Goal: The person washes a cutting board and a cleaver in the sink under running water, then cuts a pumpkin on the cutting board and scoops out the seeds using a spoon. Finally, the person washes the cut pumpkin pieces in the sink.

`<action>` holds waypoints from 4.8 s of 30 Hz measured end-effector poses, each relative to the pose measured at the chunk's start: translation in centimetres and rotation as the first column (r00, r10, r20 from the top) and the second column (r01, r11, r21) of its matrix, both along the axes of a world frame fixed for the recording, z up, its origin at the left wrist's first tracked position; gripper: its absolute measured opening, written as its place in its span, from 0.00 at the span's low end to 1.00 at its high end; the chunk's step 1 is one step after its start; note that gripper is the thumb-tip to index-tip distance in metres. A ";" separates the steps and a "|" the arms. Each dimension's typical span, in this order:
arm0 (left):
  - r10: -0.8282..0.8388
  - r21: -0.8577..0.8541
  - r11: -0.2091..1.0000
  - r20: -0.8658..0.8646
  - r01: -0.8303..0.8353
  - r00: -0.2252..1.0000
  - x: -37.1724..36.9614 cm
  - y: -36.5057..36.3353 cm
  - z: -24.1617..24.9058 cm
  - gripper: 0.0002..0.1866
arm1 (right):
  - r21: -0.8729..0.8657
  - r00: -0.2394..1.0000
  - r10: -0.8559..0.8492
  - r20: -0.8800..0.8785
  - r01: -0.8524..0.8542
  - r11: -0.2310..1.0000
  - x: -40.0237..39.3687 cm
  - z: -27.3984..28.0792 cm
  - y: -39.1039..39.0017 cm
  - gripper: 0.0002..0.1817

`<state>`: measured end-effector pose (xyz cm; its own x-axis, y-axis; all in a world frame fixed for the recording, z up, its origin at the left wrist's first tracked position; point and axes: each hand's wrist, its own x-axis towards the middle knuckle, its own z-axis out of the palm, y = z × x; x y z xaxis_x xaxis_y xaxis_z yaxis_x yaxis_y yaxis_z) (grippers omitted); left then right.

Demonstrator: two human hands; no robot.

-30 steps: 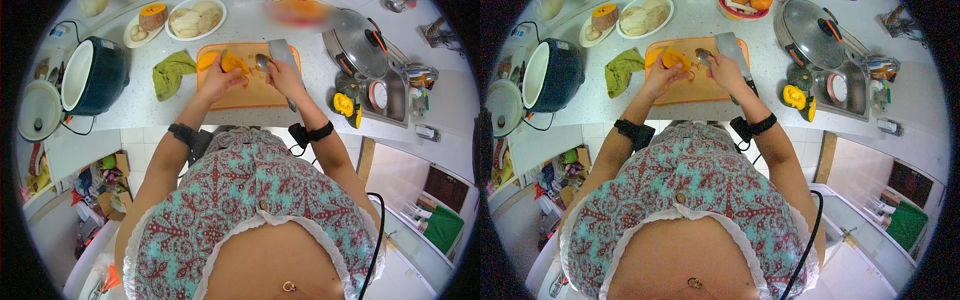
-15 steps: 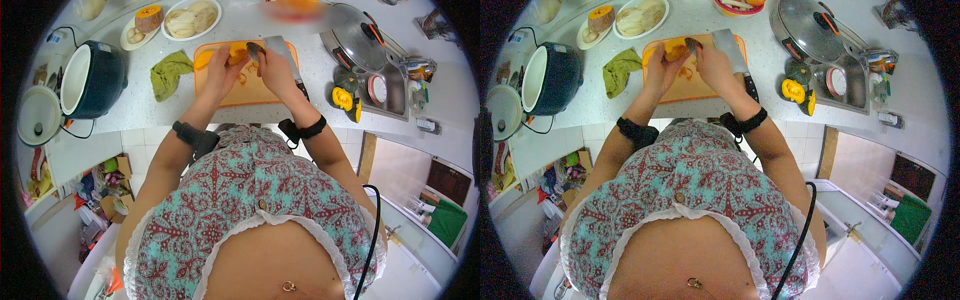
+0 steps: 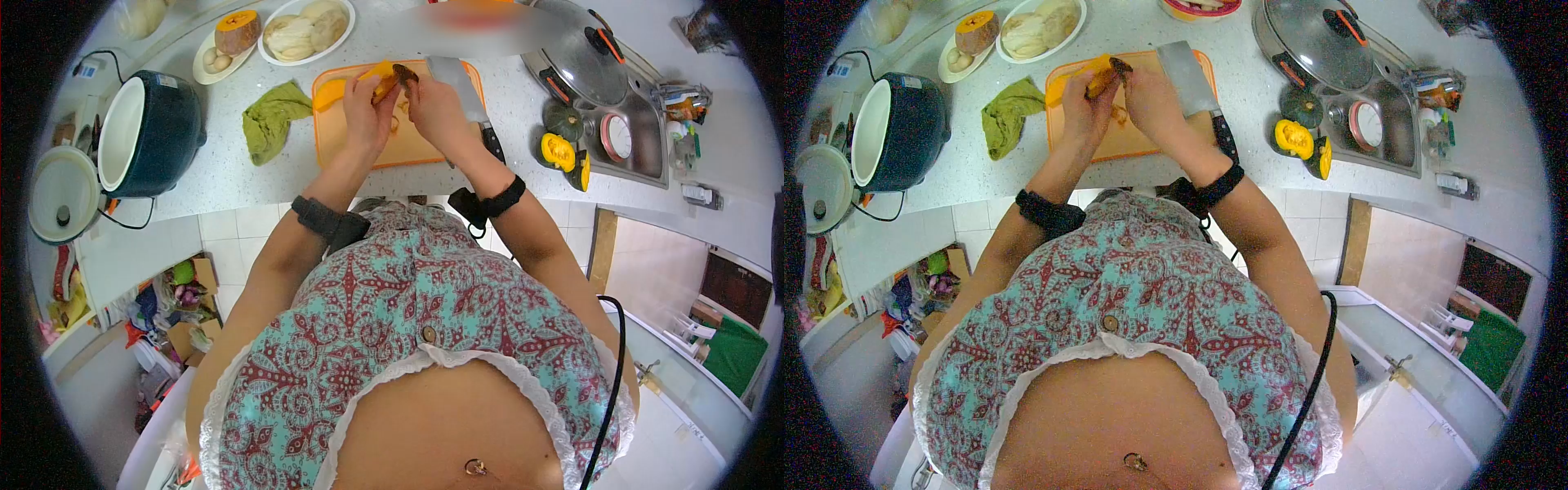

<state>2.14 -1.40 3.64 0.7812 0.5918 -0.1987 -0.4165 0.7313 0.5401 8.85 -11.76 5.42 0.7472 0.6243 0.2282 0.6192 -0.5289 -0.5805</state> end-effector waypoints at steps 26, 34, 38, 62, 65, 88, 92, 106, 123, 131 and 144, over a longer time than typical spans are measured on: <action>-0.305 -0.057 0.952 -0.148 0.300 0.941 -1.2 1.3 -0.8 0.20 | -0.235 0.917 0.378 -0.129 -0.399 0.886 1.4 1.7 -1.1 0.17; -0.308 0.091 0.942 -0.150 0.323 0.940 0.3 2.9 3.2 0.23 | -0.063 0.833 0.209 -0.512 -0.279 0.958 -1.6 0.7 0.8 0.18; -0.347 0.184 0.918 -0.061 0.352 0.936 1.3 4.7 3.6 0.32 | 0.219 0.599 0.183 -0.779 -0.013 0.976 -1.0 3.7 1.3 0.18; -0.157 0.206 0.969 0.083 0.137 0.984 2.3 2.7 1.7 0.11 | 0.061 0.763 0.132 -0.633 -0.121 0.991 1.2 4.0 1.2 0.16; -0.175 0.219 0.963 0.069 0.156 0.982 2.1 2.8 2.0 0.12 | 0.109 0.776 0.167 -0.609 -0.126 0.986 1.0 4.0 1.3 0.17; -0.223 0.208 0.959 0.150 0.190 0.963 2.0 2.3 4.5 0.21 | 0.201 0.764 0.173 -0.621 -0.058 0.978 0.7 6.1 1.3 0.21; -0.194 0.216 0.962 0.125 0.164 0.973 2.3 2.1 4.0 0.20 | 0.226 0.720 0.186 -0.668 -0.043 0.973 0.8 6.0 1.2 0.20; -0.350 0.246 0.901 -0.079 0.358 0.934 0.3 1.9 6.7 0.28 | 0.042 0.931 0.347 0.111 -0.353 0.935 1.1 3.9 1.6 0.13; -0.342 0.255 0.912 0.042 0.321 0.939 1.1 2.8 6.5 0.24 | 0.085 0.920 0.253 -0.300 -0.238 0.967 0.9 6.7 1.5 0.23; -0.433 0.280 0.858 -0.052 0.430 0.900 0.8 3.2 6.0 0.23 | -0.241 0.934 0.338 -0.110 -0.356 0.903 1.5 6.0 1.2 0.05; -0.287 0.039 0.954 -0.170 0.297 0.943 2.9 5.3 1.0 0.25 | 0.124 0.555 0.202 -0.807 -0.175 0.977 0.6 4.9 -1.3 0.11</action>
<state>5.07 3.92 4.68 0.8825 0.3578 -0.3053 -0.0937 0.7699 0.6313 9.50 -13.08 10.31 0.4910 0.7771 -0.3937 -0.0363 -0.4333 -0.9005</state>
